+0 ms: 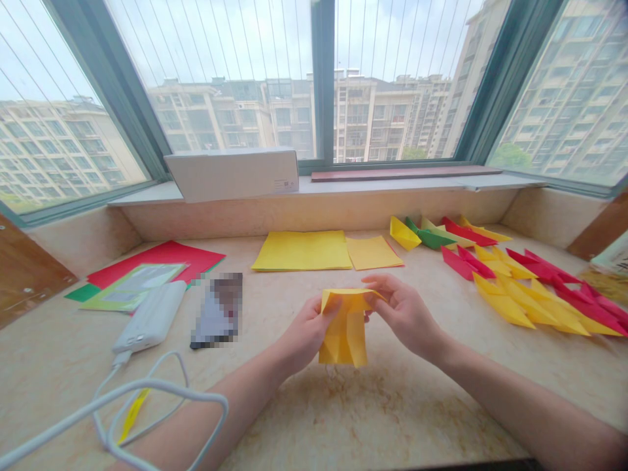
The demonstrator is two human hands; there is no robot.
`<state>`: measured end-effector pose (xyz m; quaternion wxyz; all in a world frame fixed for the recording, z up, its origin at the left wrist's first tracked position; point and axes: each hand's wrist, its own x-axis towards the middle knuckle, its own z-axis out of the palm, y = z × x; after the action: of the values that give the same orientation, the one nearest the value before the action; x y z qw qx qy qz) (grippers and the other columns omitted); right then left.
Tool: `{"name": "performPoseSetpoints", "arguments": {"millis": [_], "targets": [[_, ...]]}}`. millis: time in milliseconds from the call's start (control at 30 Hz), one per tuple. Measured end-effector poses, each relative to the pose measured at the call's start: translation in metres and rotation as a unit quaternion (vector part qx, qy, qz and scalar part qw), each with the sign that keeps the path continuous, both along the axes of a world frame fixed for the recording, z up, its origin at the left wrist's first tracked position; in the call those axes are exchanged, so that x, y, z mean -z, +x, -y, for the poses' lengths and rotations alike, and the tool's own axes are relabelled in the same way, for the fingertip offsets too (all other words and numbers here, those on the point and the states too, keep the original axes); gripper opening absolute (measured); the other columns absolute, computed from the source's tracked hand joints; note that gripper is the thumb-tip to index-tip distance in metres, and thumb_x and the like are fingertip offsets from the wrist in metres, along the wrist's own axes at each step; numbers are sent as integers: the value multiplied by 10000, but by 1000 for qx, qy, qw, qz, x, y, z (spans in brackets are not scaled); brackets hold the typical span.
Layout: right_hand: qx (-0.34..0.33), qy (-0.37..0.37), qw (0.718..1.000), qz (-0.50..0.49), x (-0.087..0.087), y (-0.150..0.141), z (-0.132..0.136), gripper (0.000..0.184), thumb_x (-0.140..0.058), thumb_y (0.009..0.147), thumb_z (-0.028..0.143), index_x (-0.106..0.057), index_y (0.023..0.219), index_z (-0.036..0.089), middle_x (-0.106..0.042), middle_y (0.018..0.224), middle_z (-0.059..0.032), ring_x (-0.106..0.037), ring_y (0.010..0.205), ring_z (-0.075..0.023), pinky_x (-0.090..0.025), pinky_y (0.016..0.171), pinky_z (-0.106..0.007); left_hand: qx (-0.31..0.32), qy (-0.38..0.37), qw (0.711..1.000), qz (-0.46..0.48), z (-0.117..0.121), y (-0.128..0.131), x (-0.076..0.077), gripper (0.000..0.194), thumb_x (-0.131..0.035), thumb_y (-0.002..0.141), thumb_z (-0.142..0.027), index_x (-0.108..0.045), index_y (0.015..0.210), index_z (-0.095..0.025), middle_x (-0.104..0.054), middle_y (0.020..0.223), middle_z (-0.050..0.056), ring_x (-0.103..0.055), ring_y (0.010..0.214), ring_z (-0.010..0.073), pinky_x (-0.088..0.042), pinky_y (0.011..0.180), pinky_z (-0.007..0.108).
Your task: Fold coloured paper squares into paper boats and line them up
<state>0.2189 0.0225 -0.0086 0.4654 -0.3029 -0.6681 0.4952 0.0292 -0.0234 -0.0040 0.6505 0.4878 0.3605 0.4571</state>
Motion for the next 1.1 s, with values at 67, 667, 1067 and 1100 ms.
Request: {"name": "performPoseSetpoints", "arguments": {"millis": [67, 667, 1067, 1100], "targets": [[29, 10, 999, -12, 2, 2, -3, 289, -657, 872, 383, -575, 1089, 211, -691, 900, -54, -681, 726, -182, -590, 649, -335, -18, 10, 1000, -10, -1, -1, 1, 597, -577, 864, -629, -653, 1214, -151, -737, 980, 138, -695, 848, 241, -508, 718, 295], [-4, 48, 998, 37, -14, 13, -7, 269, -629, 881, 346, -755, 1103, 262, -660, 1230, -79, -615, 1148, -248, -555, 932, -385, -72, -14, 996, 52, -5, 2, -1, 422, -750, 792, -420, -655, 1132, -189, -723, 1006, 87, -682, 928, 228, -526, 815, 313], [62, 118, 990, 51, -1, 7, -13, 194, -703, 860, 328, -762, 1029, 254, -660, 1155, -83, -632, 1099, -231, -549, 948, -404, 45, -5, 998, 52, 5, 2, -4, 541, -770, 791, -336, -585, 1286, -219, -659, 1236, 127, -626, 1131, 289, -510, 896, 368], [76, 141, 985, 63, 0, 8, -13, 179, -693, 868, 313, -760, 1025, 257, -662, 1146, -82, -632, 1095, -234, -540, 959, -419, 48, -1, 997, 61, 4, 2, -4, 525, -750, 805, -372, -593, 1281, -220, -652, 1253, 128, -617, 1148, 299, -510, 900, 380]]}}
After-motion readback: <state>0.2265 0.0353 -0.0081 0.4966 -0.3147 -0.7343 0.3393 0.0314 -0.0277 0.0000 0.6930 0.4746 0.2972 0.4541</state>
